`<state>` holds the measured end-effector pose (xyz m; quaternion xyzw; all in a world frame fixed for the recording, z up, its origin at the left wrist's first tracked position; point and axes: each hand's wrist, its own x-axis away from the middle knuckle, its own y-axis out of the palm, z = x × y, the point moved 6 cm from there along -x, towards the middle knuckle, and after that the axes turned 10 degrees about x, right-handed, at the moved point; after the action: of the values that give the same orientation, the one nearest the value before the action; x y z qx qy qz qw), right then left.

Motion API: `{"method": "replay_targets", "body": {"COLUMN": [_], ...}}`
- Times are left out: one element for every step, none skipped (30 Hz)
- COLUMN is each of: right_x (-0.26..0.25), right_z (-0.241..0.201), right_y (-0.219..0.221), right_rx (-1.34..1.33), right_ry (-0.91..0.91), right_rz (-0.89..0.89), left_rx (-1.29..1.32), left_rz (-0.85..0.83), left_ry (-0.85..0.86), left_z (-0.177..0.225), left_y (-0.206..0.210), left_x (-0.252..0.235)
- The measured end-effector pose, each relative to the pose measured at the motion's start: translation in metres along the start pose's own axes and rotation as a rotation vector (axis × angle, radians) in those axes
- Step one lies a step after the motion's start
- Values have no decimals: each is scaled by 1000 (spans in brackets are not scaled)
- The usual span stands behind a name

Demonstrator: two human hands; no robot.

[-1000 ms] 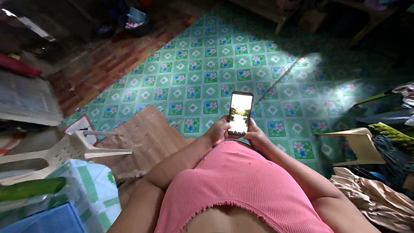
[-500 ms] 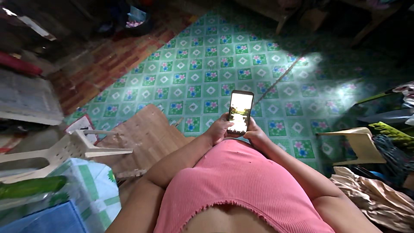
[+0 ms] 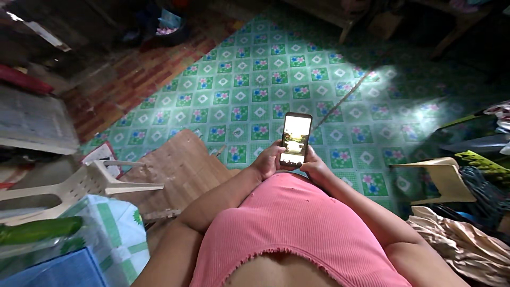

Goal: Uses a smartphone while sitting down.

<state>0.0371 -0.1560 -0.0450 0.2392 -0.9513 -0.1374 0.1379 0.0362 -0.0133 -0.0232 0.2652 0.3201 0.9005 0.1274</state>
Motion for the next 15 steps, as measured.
{"method": "replay_targets", "body": {"right_x": [0, 0, 0, 0, 1, 1, 1, 1, 1, 0, 0, 1, 1, 2, 2], "right_z": [0, 1, 1, 0, -1, -1, -2, -2, -1, -1, -2, -4, -6, -8, -8], "right_y": [0, 0, 0, 0, 1, 2, 3, 3, 3, 2, 2, 2, 3, 4, 4], "right_rx": [3, 0, -5, -19, -35, -44, -54, -58, -53, -44, -35, -33, -34, -34, -32], "right_ry": [-2, -12, -23, -36, -35, -23, -24, -34, -46, -58, -68, -79, -89, -93, -93], "right_rz": [-5, -9, -19, -30, -23, -10, -8, -10, -13, -19, -23, -23, -23, -25, -22], "left_rx": [10, 19, 27, 32, 39, 44, 44, 44, 40, 30, 11, -9, -24, -40, -49], "left_rz": [5, 9, 7, 0, -4, -5, -9, -13, -15, -18, -17, -6, 10, 14, 15], "left_ry": [2, 6, 8, 9, 10, 10, 10, 10, 13, 14, 14, 11, 4, -7, -12], "left_z": [0, 0, 0, 1, 1, 1, 1, 1, 1, 0, 0, 0, 0, 0, 0], "left_y": [0, 0, 0, 1, 1, 2, 2, 2, 2, 1, 0, 1, 2, 3, 3], "left_x": [0, 0, 0, 0, 0, 1, 1, 1, 0, 0, -1, -1, -1, -1, -2]}}
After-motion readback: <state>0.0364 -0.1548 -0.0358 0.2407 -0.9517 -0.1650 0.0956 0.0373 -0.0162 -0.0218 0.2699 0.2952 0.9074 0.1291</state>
